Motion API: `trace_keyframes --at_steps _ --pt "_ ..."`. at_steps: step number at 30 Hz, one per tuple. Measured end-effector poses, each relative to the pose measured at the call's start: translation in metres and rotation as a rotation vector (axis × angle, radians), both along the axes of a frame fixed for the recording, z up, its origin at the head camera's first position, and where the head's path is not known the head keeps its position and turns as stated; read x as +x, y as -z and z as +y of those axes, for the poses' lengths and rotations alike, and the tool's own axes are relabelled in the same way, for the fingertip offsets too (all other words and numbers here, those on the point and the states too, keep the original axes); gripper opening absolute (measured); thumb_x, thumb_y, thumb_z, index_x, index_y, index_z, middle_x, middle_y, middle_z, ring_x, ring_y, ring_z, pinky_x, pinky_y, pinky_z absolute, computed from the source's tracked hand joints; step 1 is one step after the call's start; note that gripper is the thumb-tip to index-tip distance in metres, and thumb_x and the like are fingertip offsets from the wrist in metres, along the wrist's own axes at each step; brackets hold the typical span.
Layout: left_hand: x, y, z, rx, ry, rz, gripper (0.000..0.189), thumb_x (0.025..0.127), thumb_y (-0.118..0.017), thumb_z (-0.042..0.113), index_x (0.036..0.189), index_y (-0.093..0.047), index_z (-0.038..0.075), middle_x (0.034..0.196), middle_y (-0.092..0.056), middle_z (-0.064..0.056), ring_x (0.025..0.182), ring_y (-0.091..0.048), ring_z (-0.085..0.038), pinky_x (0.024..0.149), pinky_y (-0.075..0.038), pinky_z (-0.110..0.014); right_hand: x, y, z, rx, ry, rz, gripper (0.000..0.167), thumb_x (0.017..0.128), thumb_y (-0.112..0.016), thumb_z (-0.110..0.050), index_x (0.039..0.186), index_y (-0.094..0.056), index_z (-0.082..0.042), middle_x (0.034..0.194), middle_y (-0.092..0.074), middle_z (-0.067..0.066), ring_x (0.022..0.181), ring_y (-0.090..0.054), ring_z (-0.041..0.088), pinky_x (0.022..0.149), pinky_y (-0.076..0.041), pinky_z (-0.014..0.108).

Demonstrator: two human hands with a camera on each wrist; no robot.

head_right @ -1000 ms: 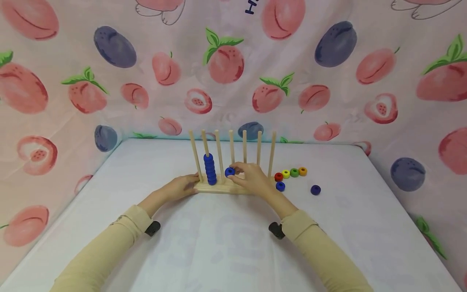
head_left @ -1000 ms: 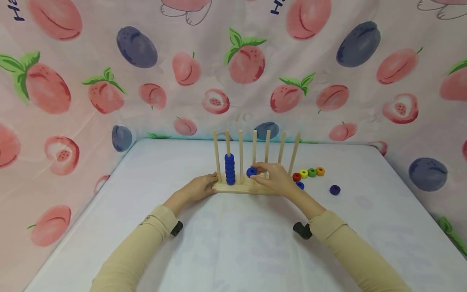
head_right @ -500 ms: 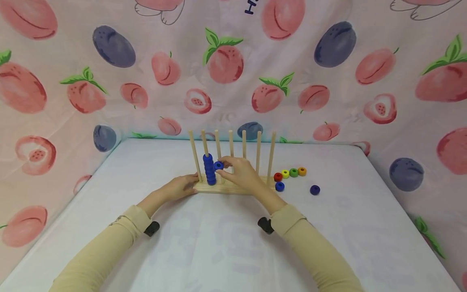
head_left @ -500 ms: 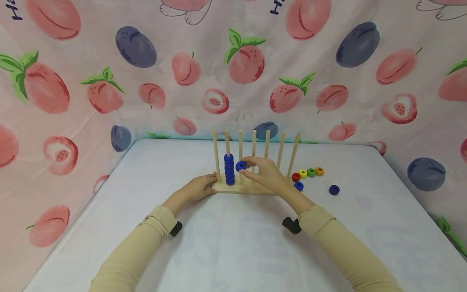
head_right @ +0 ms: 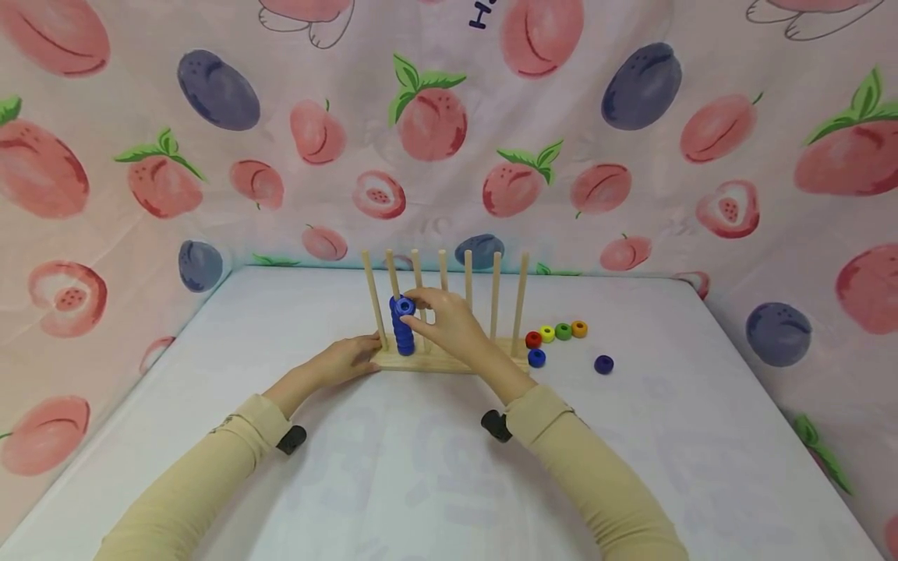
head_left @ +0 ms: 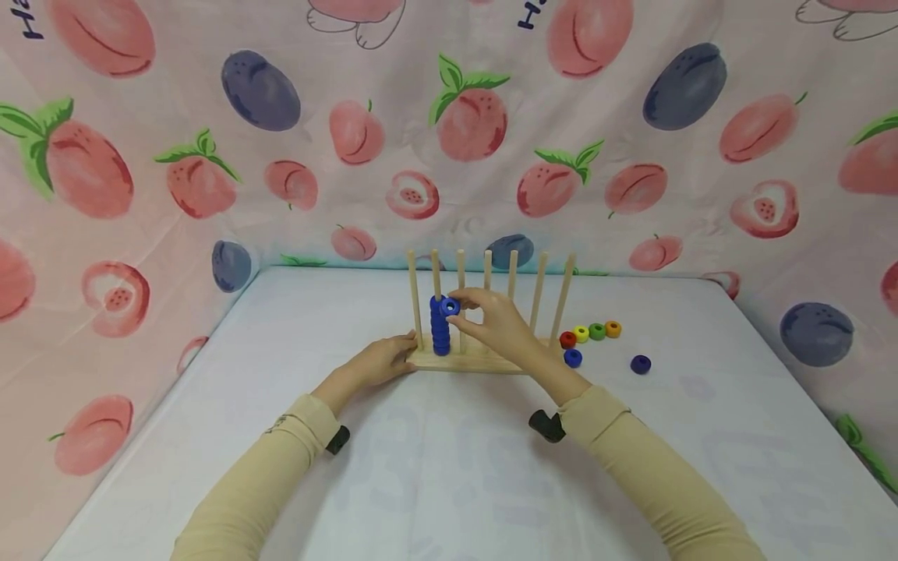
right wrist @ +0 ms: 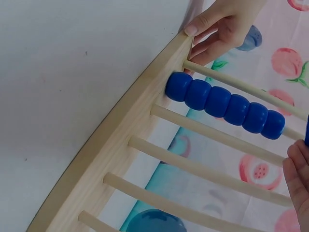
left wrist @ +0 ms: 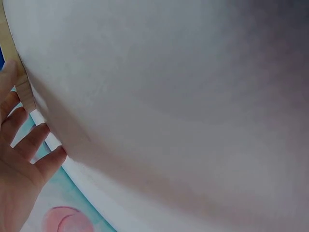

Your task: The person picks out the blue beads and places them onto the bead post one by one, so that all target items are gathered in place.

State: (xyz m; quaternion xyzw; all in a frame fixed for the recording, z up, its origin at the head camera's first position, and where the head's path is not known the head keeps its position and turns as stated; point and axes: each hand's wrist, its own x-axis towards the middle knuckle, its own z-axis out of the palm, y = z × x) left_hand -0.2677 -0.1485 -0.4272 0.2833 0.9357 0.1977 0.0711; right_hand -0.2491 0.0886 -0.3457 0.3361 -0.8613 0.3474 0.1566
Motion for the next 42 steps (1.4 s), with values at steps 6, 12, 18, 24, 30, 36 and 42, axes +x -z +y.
trace_keyframes --at_steps 6,12,18,24,30,36,42 --pt "0.000 0.000 0.001 0.002 -0.008 -0.007 0.049 0.093 -0.060 0.020 0.133 -0.049 -0.004 0.146 -0.038 -0.020 0.133 -0.040 -0.038 0.112 -0.032 -0.048 0.000 -0.001 -0.003 -0.011 -0.011 0.027 0.035 0.084 -0.071 -0.013 0.115 -0.063 0.000 0.110 -0.068 0.014 0.096 -0.067 0.025 0.086 -0.057 0.034" --pt "0.000 0.002 0.002 -0.006 -0.021 -0.028 0.050 0.093 -0.059 0.022 0.135 -0.047 -0.003 0.148 -0.036 -0.018 0.135 -0.038 -0.037 0.113 -0.031 -0.048 0.000 -0.005 -0.007 -0.029 -0.038 0.059 0.034 0.083 -0.070 -0.007 0.116 -0.063 -0.001 0.111 -0.066 0.014 0.096 -0.065 0.026 0.085 -0.057 0.036" --pt "-0.001 0.001 0.002 -0.010 -0.011 -0.026 0.050 0.093 -0.059 0.022 0.135 -0.047 -0.004 0.148 -0.036 -0.019 0.135 -0.037 -0.037 0.113 -0.031 -0.048 0.000 -0.011 -0.009 -0.054 -0.043 0.088 0.034 0.083 -0.070 -0.004 0.116 -0.062 0.000 0.111 -0.066 0.015 0.093 -0.064 0.027 0.083 -0.057 0.038" --pt "-0.001 0.003 0.004 -0.013 -0.016 -0.025 0.050 0.093 -0.059 0.022 0.135 -0.048 -0.004 0.148 -0.036 -0.018 0.135 -0.038 -0.036 0.113 -0.031 -0.048 -0.001 -0.018 -0.010 -0.071 -0.015 0.124 0.038 0.083 -0.070 -0.007 0.120 -0.061 0.001 0.112 -0.066 0.015 0.094 -0.064 0.025 0.082 -0.057 0.034" --pt "-0.002 0.003 0.004 -0.018 -0.009 -0.020 0.050 0.094 -0.058 0.023 0.135 -0.047 -0.004 0.148 -0.036 -0.018 0.135 -0.037 -0.037 0.113 -0.031 -0.049 -0.004 -0.024 -0.013 -0.100 0.004 0.165 0.039 0.083 -0.070 -0.009 0.120 -0.061 0.001 0.107 -0.068 0.015 0.094 -0.065 0.024 0.083 -0.056 0.035" --pt "-0.001 0.000 0.002 -0.014 -0.013 -0.030 0.051 0.094 -0.058 0.022 0.136 -0.046 -0.004 0.149 -0.035 -0.018 0.136 -0.036 -0.037 0.114 -0.029 -0.049 -0.006 -0.033 -0.016 -0.130 0.008 0.222 0.037 0.084 -0.070 -0.007 0.118 -0.061 0.001 0.109 -0.068 0.014 0.094 -0.065 0.024 0.086 -0.056 0.032" --pt "0.000 0.001 0.001 -0.012 -0.005 -0.022 0.051 0.094 -0.058 0.023 0.135 -0.046 -0.004 0.148 -0.036 -0.018 0.136 -0.036 -0.037 0.114 -0.029 -0.048 -0.008 -0.042 -0.017 -0.113 0.039 0.275 0.034 0.084 -0.070 -0.009 0.116 -0.063 0.001 0.112 -0.068 0.015 0.103 -0.063 0.026 0.092 -0.053 0.037"
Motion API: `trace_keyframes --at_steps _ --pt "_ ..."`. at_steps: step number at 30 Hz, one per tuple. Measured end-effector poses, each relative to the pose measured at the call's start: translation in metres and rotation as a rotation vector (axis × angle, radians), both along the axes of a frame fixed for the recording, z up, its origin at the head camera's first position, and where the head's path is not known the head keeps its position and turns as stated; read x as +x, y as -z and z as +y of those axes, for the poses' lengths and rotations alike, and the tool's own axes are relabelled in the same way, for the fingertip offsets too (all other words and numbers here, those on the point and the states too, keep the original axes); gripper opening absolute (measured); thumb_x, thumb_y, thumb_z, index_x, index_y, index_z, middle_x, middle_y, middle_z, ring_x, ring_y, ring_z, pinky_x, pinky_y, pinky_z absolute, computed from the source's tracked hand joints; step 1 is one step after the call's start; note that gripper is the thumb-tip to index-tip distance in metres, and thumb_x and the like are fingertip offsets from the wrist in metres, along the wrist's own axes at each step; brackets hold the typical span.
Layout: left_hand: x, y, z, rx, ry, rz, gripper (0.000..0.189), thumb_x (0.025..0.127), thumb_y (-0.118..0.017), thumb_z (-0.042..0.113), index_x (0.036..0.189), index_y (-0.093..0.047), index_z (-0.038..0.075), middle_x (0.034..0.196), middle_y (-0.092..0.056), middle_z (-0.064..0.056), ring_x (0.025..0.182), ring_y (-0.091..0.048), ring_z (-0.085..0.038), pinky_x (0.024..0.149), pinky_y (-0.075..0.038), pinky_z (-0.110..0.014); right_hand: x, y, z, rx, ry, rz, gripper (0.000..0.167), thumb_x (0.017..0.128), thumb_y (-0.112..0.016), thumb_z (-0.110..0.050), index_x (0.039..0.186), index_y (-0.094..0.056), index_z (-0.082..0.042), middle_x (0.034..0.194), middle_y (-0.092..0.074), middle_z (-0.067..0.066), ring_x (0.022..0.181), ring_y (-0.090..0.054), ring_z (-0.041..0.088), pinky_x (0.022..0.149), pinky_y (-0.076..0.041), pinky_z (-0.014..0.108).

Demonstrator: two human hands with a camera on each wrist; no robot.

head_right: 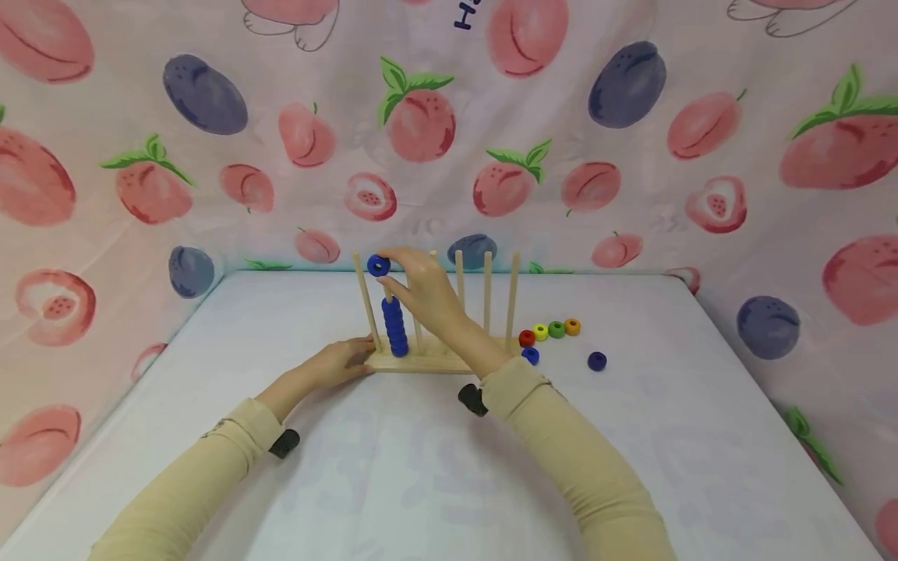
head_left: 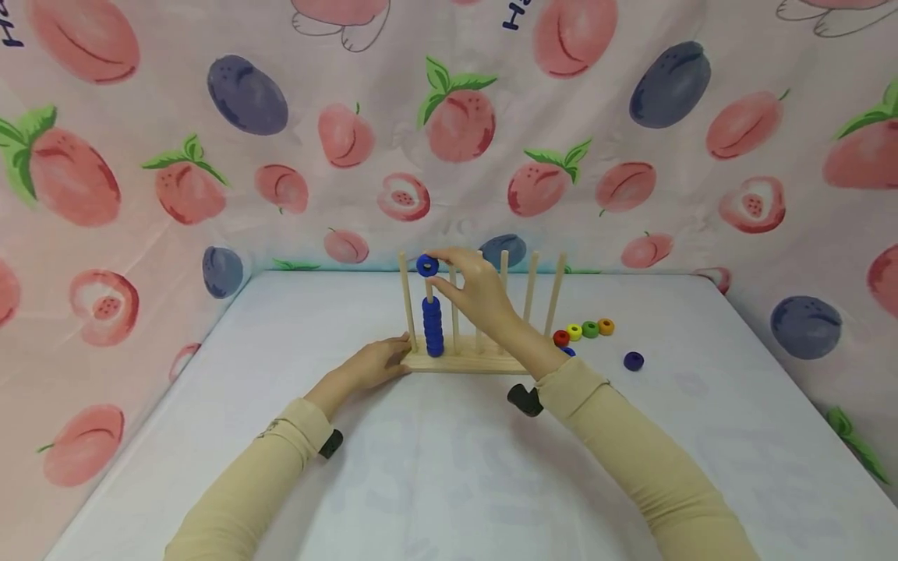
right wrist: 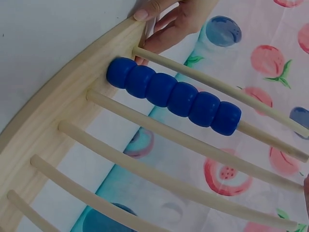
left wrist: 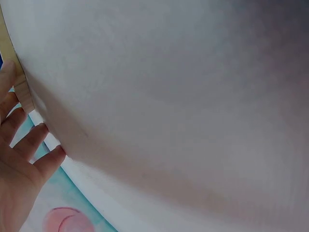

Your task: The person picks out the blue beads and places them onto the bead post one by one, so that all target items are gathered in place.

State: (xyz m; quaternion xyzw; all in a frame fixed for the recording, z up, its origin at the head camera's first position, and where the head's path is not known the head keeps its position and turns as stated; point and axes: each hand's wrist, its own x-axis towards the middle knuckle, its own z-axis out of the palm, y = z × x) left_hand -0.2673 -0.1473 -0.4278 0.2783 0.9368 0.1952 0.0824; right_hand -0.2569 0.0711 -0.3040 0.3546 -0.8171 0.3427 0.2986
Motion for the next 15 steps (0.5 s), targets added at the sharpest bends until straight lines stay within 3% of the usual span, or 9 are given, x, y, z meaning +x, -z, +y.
trace_keyframes --at_steps 6,15 --pt "-0.001 0.001 0.000 0.008 0.005 0.011 0.051 0.094 -0.058 0.022 0.135 -0.046 -0.004 0.148 -0.035 -0.019 0.135 -0.037 -0.038 0.114 -0.029 -0.049 -0.003 -0.007 0.000 0.039 0.020 0.036 0.033 0.085 -0.068 -0.011 0.115 -0.062 0.002 0.115 -0.067 0.016 0.112 -0.060 0.028 0.098 -0.050 0.038" --pt "-0.001 0.003 0.000 0.002 -0.011 0.002 0.051 0.094 -0.058 0.023 0.136 -0.045 -0.004 0.149 -0.035 -0.017 0.135 -0.037 -0.038 0.114 -0.030 -0.049 -0.006 -0.016 -0.004 0.081 0.044 -0.029 0.035 0.087 -0.066 -0.013 0.118 -0.061 0.003 0.115 -0.066 0.016 0.109 -0.062 0.027 0.096 -0.051 0.036"
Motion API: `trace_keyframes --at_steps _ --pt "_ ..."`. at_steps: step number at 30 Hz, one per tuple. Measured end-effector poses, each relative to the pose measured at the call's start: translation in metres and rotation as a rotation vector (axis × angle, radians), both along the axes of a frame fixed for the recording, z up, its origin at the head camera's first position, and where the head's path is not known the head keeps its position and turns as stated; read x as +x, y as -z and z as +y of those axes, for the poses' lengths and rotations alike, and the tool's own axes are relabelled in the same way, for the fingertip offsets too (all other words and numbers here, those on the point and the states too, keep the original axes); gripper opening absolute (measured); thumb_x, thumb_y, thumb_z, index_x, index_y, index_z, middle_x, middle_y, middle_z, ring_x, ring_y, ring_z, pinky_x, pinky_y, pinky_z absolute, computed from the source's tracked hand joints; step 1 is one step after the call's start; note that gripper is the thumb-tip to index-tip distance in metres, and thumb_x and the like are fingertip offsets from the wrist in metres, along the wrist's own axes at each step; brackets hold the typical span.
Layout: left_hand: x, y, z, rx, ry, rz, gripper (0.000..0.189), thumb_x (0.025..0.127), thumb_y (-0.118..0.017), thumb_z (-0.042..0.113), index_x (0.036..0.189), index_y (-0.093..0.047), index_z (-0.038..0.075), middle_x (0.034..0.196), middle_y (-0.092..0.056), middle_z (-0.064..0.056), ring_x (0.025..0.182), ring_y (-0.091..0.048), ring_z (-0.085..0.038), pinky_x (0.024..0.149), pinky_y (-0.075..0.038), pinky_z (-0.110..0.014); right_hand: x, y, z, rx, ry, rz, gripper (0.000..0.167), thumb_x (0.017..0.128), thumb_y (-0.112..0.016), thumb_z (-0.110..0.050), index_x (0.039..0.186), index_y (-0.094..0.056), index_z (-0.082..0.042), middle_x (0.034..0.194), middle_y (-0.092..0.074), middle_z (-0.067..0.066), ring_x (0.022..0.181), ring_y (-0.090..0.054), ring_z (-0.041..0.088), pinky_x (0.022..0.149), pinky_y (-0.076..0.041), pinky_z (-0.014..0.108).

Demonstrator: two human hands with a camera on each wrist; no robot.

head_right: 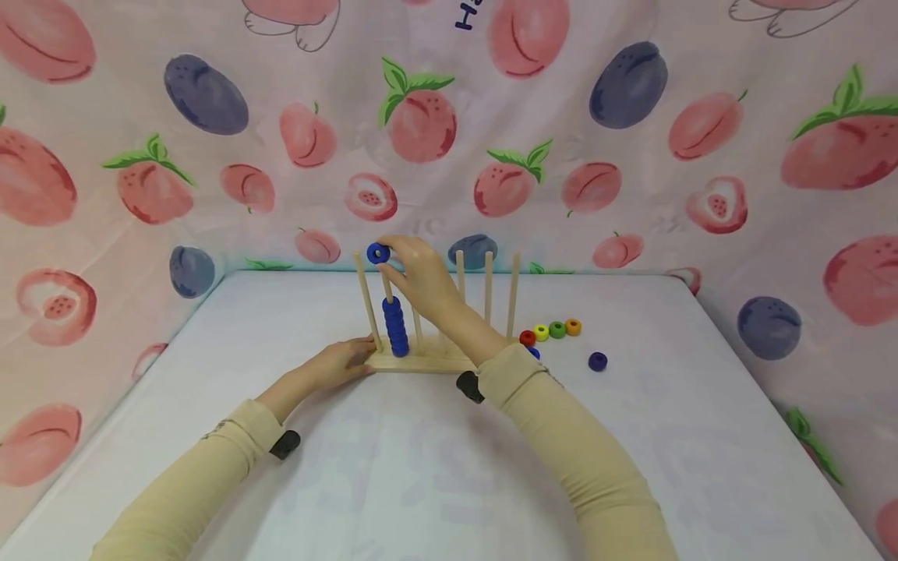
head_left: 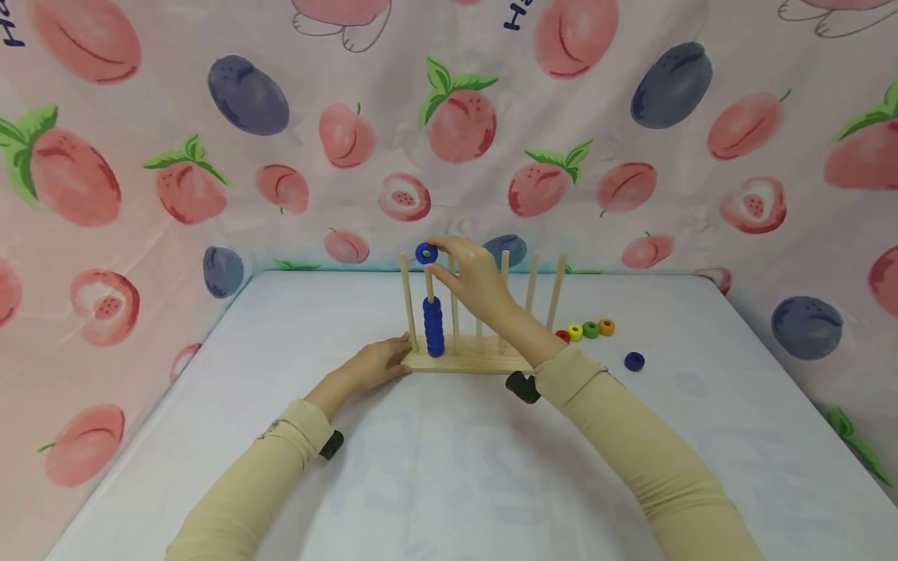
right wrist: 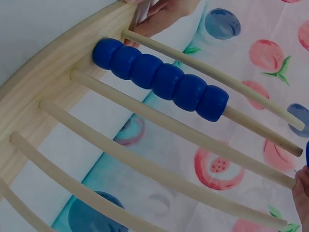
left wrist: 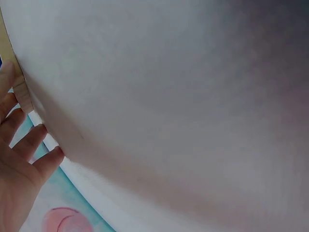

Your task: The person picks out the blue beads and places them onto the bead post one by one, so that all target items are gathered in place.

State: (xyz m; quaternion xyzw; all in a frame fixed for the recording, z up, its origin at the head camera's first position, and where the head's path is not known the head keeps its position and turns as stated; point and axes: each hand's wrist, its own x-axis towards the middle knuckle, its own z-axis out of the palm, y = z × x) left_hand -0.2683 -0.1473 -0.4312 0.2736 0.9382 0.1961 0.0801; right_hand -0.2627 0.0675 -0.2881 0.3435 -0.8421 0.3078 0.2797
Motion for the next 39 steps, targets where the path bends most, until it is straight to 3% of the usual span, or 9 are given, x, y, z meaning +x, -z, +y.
trace_keyframes --at_steps 8,18,30,39 --pt "0.003 -0.002 0.000 0.002 -0.001 0.001 0.052 0.094 -0.058 0.022 0.137 -0.044 -0.004 0.149 -0.033 -0.017 0.135 -0.037 -0.038 0.113 -0.030 -0.049 -0.001 -0.009 -0.005 0.041 0.074 -0.110 0.037 0.090 -0.063 -0.021 0.120 -0.061 0.001 0.113 -0.068 0.015 0.105 -0.064 0.025 0.092 -0.053 0.035" --pt "0.001 -0.002 -0.001 0.003 0.013 -0.007 0.051 0.094 -0.057 0.021 0.136 -0.044 -0.005 0.149 -0.033 -0.019 0.134 -0.037 -0.039 0.113 -0.030 -0.050 -0.001 -0.020 -0.009 0.080 0.118 -0.153 0.035 0.093 -0.059 -0.025 0.116 -0.063 0.001 0.104 -0.070 0.014 0.096 -0.067 0.024 0.083 -0.056 0.034" --pt "0.000 -0.001 0.001 0.005 0.026 0.000 0.050 0.094 -0.058 0.020 0.135 -0.045 -0.006 0.148 -0.035 -0.020 0.134 -0.038 -0.039 0.113 -0.030 -0.049 -0.001 -0.018 -0.014 0.112 0.202 -0.131 0.033 0.094 -0.059 -0.026 0.112 -0.064 0.001 0.105 -0.070 0.014 0.098 -0.066 0.024 0.083 -0.056 0.034" --pt "0.001 -0.004 0.000 0.009 0.025 0.015 0.049 0.093 -0.059 0.019 0.134 -0.047 -0.006 0.146 -0.036 -0.022 0.133 -0.039 -0.040 0.112 -0.031 -0.050 -0.003 -0.021 -0.015 0.196 0.213 -0.106 0.035 0.093 -0.059 -0.028 0.113 -0.065 0.000 0.110 -0.069 0.014 0.101 -0.065 0.026 0.082 -0.056 0.036"
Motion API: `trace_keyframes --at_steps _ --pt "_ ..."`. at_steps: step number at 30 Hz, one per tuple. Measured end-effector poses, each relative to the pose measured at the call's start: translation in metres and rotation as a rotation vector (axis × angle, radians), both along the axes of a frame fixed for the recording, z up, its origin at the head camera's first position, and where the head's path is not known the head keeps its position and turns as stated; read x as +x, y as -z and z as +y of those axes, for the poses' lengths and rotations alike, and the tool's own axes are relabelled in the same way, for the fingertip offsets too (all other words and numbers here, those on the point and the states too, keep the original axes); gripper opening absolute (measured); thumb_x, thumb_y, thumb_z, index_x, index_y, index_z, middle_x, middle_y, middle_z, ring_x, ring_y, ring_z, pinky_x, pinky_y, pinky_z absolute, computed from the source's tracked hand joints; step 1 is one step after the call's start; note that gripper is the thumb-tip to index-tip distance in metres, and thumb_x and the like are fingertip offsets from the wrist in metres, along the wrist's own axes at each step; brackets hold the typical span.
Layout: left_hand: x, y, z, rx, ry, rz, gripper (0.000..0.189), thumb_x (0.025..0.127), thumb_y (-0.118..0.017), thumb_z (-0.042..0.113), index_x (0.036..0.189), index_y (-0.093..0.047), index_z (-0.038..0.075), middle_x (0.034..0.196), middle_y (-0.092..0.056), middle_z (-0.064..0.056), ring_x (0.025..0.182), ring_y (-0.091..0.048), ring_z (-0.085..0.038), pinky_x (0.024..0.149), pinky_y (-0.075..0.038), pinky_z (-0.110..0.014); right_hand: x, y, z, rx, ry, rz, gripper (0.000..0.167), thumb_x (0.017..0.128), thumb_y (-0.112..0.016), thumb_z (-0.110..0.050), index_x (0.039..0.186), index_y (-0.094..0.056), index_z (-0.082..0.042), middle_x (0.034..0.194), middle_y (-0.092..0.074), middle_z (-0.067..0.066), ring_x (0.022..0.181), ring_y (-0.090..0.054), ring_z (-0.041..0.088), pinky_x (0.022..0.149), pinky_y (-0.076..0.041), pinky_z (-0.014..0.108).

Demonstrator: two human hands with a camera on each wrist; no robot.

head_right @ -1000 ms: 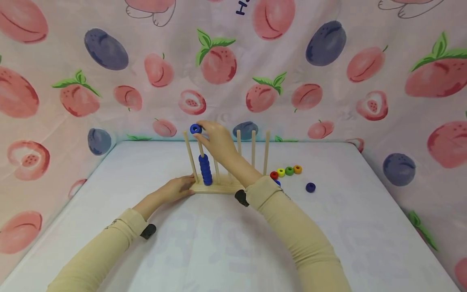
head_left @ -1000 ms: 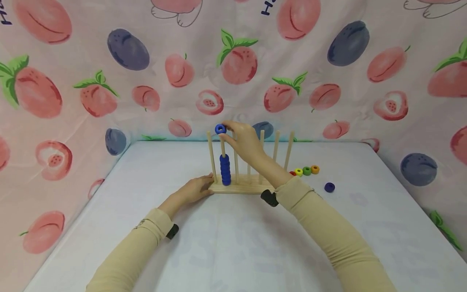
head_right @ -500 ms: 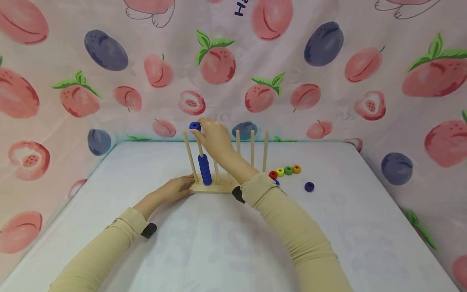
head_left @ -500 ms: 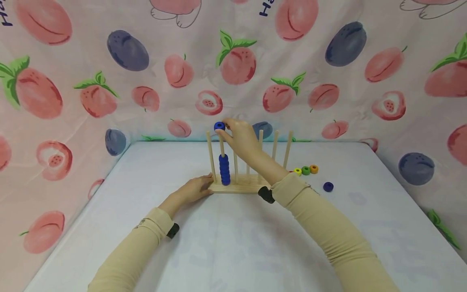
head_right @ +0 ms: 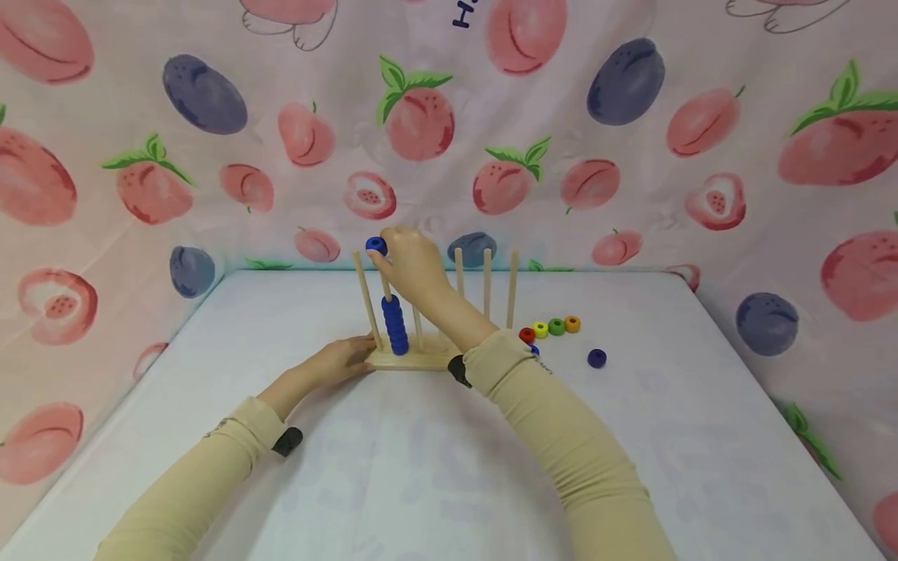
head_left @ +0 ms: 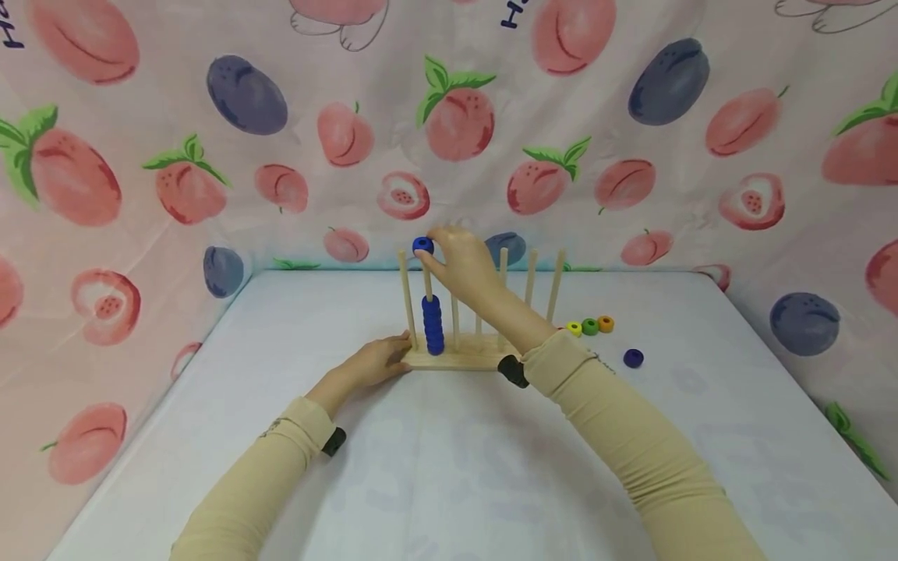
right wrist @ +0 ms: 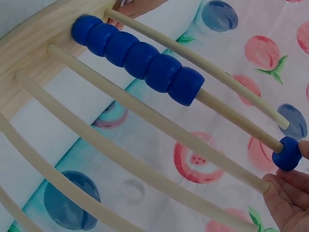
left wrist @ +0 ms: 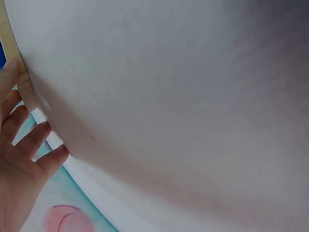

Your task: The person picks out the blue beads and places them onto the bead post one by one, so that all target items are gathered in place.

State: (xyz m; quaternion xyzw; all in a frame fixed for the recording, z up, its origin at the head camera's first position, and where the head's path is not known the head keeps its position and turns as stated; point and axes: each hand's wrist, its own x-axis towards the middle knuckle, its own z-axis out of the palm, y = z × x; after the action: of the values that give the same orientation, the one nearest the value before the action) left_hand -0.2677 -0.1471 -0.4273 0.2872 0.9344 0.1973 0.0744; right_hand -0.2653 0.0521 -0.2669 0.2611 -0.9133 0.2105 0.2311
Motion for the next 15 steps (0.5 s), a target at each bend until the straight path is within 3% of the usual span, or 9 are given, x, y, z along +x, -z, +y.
trace_keyframes --at_steps 6,15 --pt "-0.0002 -0.0002 0.0004 -0.008 -0.002 -0.009 0.049 0.093 -0.059 0.020 0.134 -0.047 -0.006 0.147 -0.036 -0.021 0.133 -0.039 -0.040 0.113 -0.031 -0.050 0.0010 -0.0026 0.0013 0.021 0.001 -0.043 0.034 0.093 -0.060 -0.026 0.114 -0.064 0.000 0.113 -0.068 0.014 0.104 -0.064 0.026 0.086 -0.055 0.035" --pt "0.0005 -0.0022 0.0014 -0.008 -0.006 -0.009 0.048 0.092 -0.060 0.019 0.132 -0.048 -0.006 0.145 -0.038 -0.023 0.132 -0.040 -0.040 0.113 -0.031 -0.050 -0.0013 -0.0002 0.0047 -0.019 -0.027 -0.035 0.028 0.091 -0.063 -0.020 0.109 -0.066 0.001 0.110 -0.068 0.014 0.102 -0.064 0.027 0.086 -0.055 0.035"
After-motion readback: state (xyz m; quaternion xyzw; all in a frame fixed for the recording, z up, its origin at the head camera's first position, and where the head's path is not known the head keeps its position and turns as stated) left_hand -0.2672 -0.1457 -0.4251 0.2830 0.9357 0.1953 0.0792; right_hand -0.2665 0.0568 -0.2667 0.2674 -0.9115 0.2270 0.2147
